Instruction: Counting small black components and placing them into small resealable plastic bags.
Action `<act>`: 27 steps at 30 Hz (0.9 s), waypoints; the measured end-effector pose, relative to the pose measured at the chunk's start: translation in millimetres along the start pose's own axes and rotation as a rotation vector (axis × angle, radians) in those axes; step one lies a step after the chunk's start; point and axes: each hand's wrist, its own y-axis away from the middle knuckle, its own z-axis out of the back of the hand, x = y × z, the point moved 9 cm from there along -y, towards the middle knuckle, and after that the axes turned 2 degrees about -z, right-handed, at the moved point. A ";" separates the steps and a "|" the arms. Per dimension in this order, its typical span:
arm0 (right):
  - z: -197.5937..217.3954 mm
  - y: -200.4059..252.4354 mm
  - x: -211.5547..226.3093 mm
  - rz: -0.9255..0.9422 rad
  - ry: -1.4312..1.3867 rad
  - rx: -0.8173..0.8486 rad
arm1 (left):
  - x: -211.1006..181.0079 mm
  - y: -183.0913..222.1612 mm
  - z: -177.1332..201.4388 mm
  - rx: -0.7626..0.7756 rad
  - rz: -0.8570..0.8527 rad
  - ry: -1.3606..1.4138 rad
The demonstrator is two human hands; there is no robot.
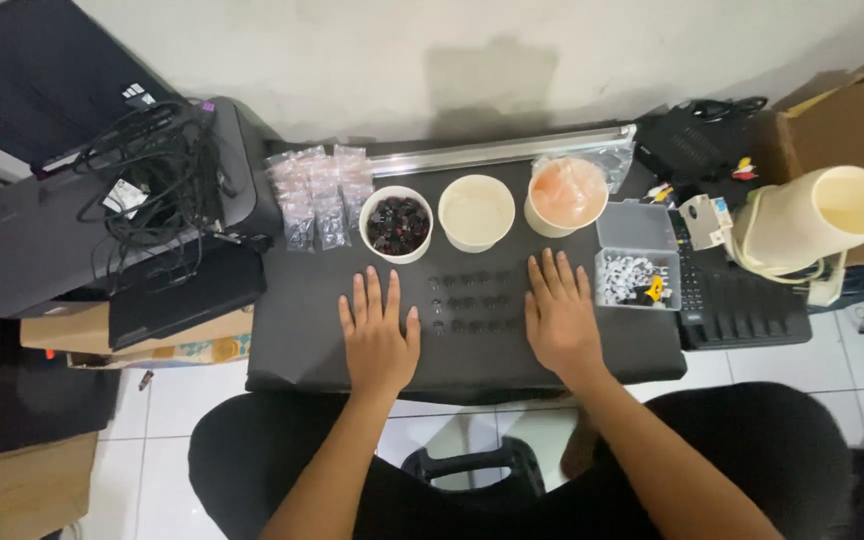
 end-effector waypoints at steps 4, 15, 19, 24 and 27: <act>-2.4 1.4 -1.4 0.013 -0.009 -0.033 | 0.0 -2.1 0.7 0.046 0.017 0.005; 4.1 3.9 -0.9 0.068 -0.014 -0.090 | -4.6 0.1 1.9 -0.028 0.002 -0.063; 2.2 0.9 -1.1 0.065 -0.034 -0.076 | -4.9 0.8 2.9 -0.061 -0.013 -0.106; 4.4 5.5 -3.6 0.042 -0.077 -0.081 | -4.4 3.4 1.4 -0.068 -0.008 -0.073; 4.7 2.8 -4.4 0.030 -0.108 -0.077 | 1.6 1.3 -7.7 -0.066 -0.004 -0.052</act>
